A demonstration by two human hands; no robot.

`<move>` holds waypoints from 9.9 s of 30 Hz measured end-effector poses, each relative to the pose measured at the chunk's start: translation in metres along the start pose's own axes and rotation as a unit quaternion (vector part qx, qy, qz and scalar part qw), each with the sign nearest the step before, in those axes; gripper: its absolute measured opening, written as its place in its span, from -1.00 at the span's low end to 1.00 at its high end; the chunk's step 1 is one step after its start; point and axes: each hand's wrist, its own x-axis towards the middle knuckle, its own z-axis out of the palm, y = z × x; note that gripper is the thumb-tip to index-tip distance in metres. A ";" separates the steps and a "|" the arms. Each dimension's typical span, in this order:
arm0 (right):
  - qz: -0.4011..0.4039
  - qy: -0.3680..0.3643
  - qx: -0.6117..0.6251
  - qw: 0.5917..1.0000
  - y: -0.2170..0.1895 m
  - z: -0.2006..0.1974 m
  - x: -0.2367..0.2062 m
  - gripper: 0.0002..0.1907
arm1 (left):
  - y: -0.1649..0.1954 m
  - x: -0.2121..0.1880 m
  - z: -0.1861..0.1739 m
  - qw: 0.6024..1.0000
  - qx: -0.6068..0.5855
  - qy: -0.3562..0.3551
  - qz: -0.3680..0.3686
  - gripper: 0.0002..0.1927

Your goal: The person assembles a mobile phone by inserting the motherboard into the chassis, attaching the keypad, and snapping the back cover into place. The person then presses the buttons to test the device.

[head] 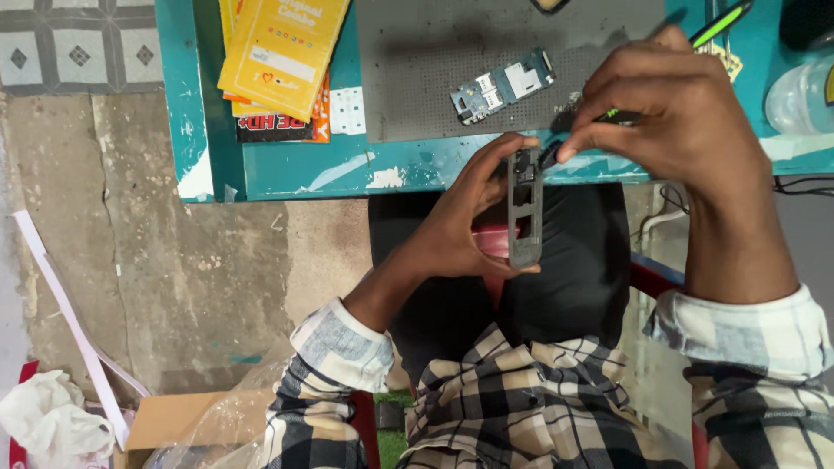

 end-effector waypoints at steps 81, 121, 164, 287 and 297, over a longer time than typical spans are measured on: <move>0.038 0.117 0.117 0.985 0.020 0.047 -0.023 -0.79 | 0.021 0.005 -0.010 0.990 0.144 -0.007 -0.009 0.24; 0.066 0.108 0.134 0.983 0.013 0.048 -0.020 -0.78 | 0.032 0.002 -0.013 0.982 0.186 -0.012 -0.017 0.26; 0.055 0.107 0.136 0.983 0.021 0.057 -0.023 -0.80 | 0.024 0.000 -0.017 0.982 0.187 -0.022 -0.020 0.29; 0.040 0.120 0.147 0.981 0.013 0.058 -0.017 -0.78 | 0.029 -0.002 -0.023 0.985 0.167 -0.025 -0.036 0.28; 0.061 0.106 0.148 0.981 0.012 0.057 -0.018 -0.80 | 0.029 -0.002 -0.022 0.989 0.144 -0.025 -0.039 0.28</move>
